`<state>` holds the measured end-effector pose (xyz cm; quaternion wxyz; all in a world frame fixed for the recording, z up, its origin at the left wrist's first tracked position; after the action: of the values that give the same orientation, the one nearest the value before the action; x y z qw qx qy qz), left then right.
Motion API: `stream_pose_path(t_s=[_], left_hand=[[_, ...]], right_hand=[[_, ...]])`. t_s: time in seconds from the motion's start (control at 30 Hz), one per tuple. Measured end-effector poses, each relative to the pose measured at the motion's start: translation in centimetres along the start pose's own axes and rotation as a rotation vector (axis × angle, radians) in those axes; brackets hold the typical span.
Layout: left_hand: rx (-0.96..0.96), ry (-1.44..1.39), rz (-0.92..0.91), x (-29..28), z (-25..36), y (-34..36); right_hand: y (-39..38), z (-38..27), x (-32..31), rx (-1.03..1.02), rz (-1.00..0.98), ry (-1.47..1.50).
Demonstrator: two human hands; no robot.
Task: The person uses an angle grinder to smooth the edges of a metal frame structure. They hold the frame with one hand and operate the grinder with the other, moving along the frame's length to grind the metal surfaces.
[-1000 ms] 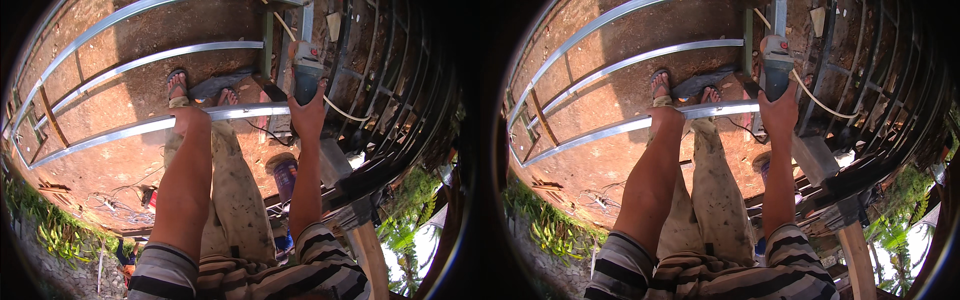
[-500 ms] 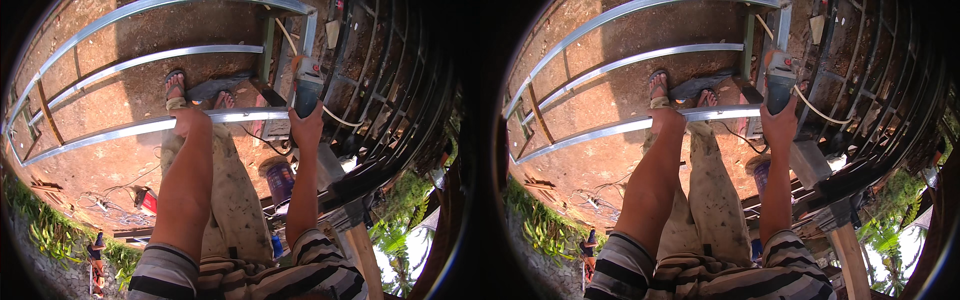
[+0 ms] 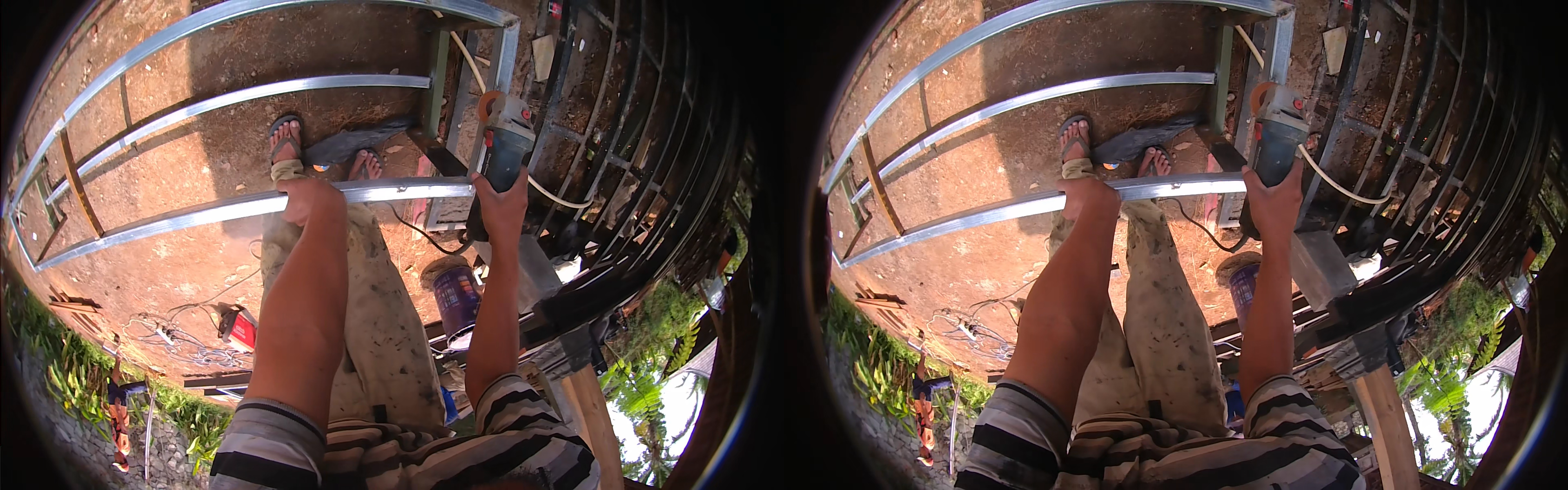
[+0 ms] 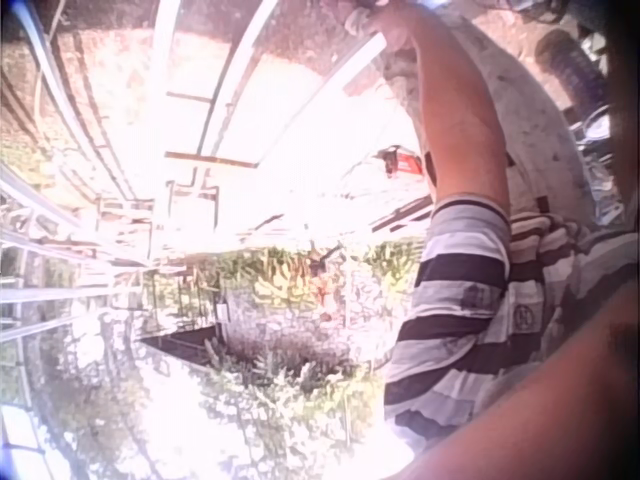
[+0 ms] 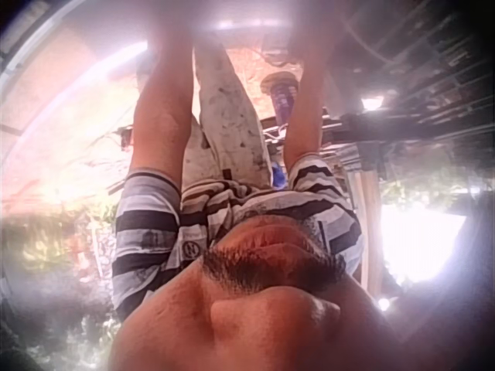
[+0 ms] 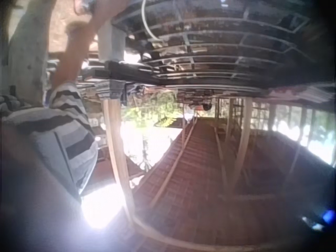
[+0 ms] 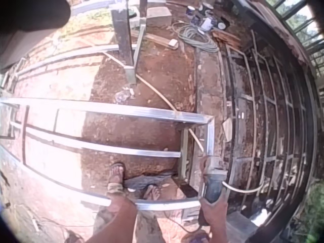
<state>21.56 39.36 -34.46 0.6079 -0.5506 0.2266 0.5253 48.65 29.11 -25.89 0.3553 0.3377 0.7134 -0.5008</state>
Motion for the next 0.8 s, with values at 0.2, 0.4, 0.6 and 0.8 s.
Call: stream_pose_path(t_s=[0.2,0.4,0.6,0.8], left_hand=[[0.009,-0.011,0.029,0.2,-0.4,0.2],[0.013,0.001,0.04,0.4,-0.4,0.4],[-0.013,0.05,0.018,0.5,-0.4,0.3],[-0.016,0.066,0.067,0.6,-0.4,0.5]], right_hand=[[1.2,-0.6,-0.6,0.002,-0.032,-0.004],[0.6,0.5,-0.8,-0.006,-0.001,-0.045],[1.1,-1.5,-0.8,0.015,-0.007,-0.112],[-0.6,-1.0,-0.4,-0.036,-0.041,-0.041]])
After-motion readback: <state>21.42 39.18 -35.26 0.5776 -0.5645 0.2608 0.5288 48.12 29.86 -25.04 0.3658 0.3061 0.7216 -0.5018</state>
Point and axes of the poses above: each hand's wrist, its own y-axis towards the middle knuckle, its own x-axis out of the palm, z = x × y, the point moved 2 cm from there along y, towards the middle knuckle, and after that the axes turned 15 degrees about x, right-handed, at the moved point
